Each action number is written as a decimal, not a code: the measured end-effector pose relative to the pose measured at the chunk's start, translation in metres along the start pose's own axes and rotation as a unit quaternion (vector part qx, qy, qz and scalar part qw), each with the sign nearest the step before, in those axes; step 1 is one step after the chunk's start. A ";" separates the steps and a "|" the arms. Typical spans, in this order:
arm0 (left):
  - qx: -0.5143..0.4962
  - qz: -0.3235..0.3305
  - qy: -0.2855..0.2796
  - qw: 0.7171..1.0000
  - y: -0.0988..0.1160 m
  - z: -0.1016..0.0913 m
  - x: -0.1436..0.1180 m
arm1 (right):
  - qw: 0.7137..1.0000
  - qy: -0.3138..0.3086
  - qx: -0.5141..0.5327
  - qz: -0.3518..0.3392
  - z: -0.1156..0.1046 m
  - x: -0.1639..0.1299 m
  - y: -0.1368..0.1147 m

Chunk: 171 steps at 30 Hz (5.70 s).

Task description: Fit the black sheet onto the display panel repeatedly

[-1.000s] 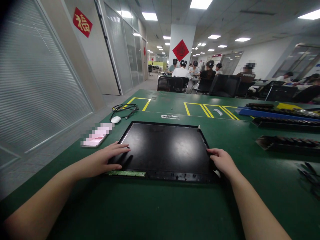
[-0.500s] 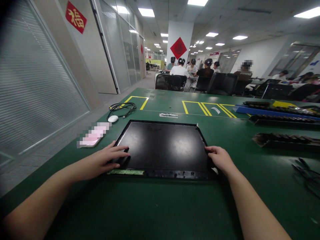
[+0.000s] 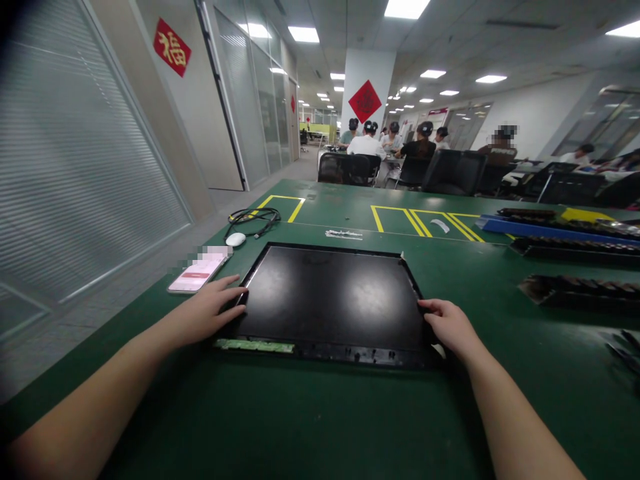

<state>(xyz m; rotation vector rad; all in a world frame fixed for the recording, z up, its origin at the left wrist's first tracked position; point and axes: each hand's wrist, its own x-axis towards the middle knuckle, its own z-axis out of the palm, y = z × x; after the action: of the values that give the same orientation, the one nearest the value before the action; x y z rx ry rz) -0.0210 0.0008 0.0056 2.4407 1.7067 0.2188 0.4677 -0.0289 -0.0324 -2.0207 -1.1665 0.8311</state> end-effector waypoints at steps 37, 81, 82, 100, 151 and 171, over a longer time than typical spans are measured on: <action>-0.067 0.015 -0.003 0.998 -0.006 0.002 0.010 | 0.997 0.028 -0.063 -0.020 -0.001 -0.005 -0.010; -0.530 -0.294 0.042 0.794 0.025 -0.023 0.003 | 0.988 0.051 -0.107 -0.102 0.003 0.009 0.008; -0.562 -0.307 0.026 0.767 0.030 -0.026 0.002 | 0.987 0.056 -0.113 -0.103 0.004 0.009 0.008; -0.685 -0.323 0.070 0.650 0.032 -0.015 0.006 | 0.982 0.058 -0.130 -0.121 0.008 0.014 0.012; -0.684 -0.303 0.042 0.663 0.038 -0.024 0.002 | 0.981 0.085 -0.124 -0.122 0.010 0.009 0.008; -0.630 -0.291 0.052 0.718 0.037 -0.025 0.000 | 0.981 0.085 -0.135 -0.113 0.011 0.012 0.009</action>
<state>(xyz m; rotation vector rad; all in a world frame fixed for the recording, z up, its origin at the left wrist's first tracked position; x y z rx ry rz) 0.0078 -0.0110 0.0381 0.8640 1.4243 1.0149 0.4687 -0.0195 -0.0484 -2.0731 -1.4370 0.3973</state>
